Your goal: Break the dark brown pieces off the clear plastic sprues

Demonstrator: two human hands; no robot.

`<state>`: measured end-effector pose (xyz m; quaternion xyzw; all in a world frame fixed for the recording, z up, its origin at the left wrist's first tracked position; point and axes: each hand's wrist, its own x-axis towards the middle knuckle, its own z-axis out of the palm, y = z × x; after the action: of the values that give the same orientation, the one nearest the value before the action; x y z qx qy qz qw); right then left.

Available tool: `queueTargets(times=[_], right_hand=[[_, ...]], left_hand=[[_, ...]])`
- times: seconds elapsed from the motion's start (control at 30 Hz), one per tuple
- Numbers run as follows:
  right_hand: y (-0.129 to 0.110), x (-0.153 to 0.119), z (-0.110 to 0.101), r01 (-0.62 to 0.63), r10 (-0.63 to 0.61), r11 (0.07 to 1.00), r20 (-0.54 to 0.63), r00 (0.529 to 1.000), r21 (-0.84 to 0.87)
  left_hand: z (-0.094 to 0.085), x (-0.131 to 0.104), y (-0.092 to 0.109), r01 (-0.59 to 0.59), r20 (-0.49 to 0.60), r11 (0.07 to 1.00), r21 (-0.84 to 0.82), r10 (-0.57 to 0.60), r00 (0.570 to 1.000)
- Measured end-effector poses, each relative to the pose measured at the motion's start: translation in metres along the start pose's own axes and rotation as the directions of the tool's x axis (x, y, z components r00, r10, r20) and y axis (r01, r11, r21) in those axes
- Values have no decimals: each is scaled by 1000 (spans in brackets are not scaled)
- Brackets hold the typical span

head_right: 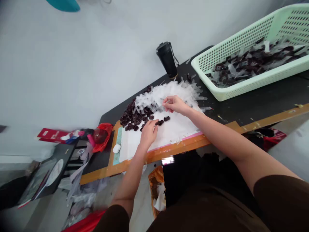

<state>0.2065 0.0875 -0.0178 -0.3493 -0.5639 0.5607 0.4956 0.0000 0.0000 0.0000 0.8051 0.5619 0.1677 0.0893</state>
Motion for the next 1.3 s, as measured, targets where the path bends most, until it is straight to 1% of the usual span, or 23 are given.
queueTargets(times=[0.07, 0.1, 0.13, 0.17, 0.23, 0.27, 0.3, 0.33, 0.4, 0.47, 0.5, 0.57, 0.63, 0.67, 0.73, 0.83, 0.9, 0.97, 1.03, 1.1, 1.17, 1.23, 1.3], right_hand=[[1, 1, -1, -15, 15, 1000, 1, 1000, 19], [1, 2, -2, -27, 27, 999, 0, 1000, 32], [1, 2, -2, -39, 39, 998, 1, 999, 46], [0, 2, -2, -50, 50, 997, 1, 999, 62], [-1, 2, -3, -66, 66, 993, 5, 998, 96], [-1, 2, -3, -74, 73, 991, 8, 997, 110], [-2, 2, -2, -82, 81, 989, 10, 997, 122], [-3, 1, -2, -89, 89, 988, 12, 996, 128], [-4, 0, -1, -94, 92, 987, 22, 995, 129], [-5, -2, 0, -87, 82, 988, 38, 996, 127], [-5, -2, 0, -80, 75, 989, 48, 996, 128], [-6, -3, 1, -81, 73, 987, 65, 995, 138], [-8, -3, 2, -104, 94, 982, 68, 993, 159], [-9, -3, 3, -120, 111, 978, 65, 992, 172], [-10, -3, 4, -148, 139, 970, 55, 989, 191], [-10, -3, 7, -157, 149, 971, 55, 987, 181], [-8, -3, 9, -136, 129, 978, 53, 990, 159], [-6, -3, 11, -90, 85, 988, 47, 995, 123], [-6, -3, 14, -42, 40, 997, 37, 999, 59], [-7, -4, 16, -9, 10, 999, 24, 1000, -49], [-8, -6, 18, 35, -35, 978, 1, 999, -204], [-8, -7, 19, 83, -96, 920, -15, 995, -383], [-7, -8, 20, 98, -135, 833, -29, 990, -545]], left_hand=[[5, 22, -13, 15, 104, 995, 100, -26, 994], [6, 28, -17, 10, 141, 994, 112, -26, 990], [7, 33, -19, 5, 159, 995, 99, -21, 987], [6, 36, -21, 6, 152, 998, 65, -15, 988], [5, 44, -22, 39, 87, 996, -77, -32, 996], [4, 49, -22, 76, 47, 979, -189, -68, 997], [5, 55, -21, 115, 15, 940, -321, -116, 993], [6, 62, -19, 149, -2, 873, -465, -169, 986], [12, 75, -14, 172, 0, 676, -717, -246, 969], [19, 86, -7, 167, 24, 466, -869, -298, 954], [22, 90, -4, 171, 51, 371, -913, -312, 949], [27, 93, 1, 188, 121, 208, -960, -298, 947], [28, 91, 3, 198, 171, 94, -976, -245, 954], [27, 89, 2, 204, 187, 62, -977, -216, 958], [25, 85, -1, 224, 212, 54, -973, -177, 961], [22, 81, -6, 232, 209, 124, -965, -175, 962], [23, 81, -8, 216, 189, 143, -966, -179, 965], [25, 82, -8, 205, 183, 107, -973, -187, 965], [28, 83, -9, 200, 188, 30, -979, -220, 957], [30, 83, -10, 194, 202, -55, -979, -262, 944], [31, 83, -10, 193, 217, -111, -975, -272, 938], [32, 83, -10, 189, 215, -122, -974, -258, 942], [33, 83, -9, 166, 188, -105, -981, -256, 948]])
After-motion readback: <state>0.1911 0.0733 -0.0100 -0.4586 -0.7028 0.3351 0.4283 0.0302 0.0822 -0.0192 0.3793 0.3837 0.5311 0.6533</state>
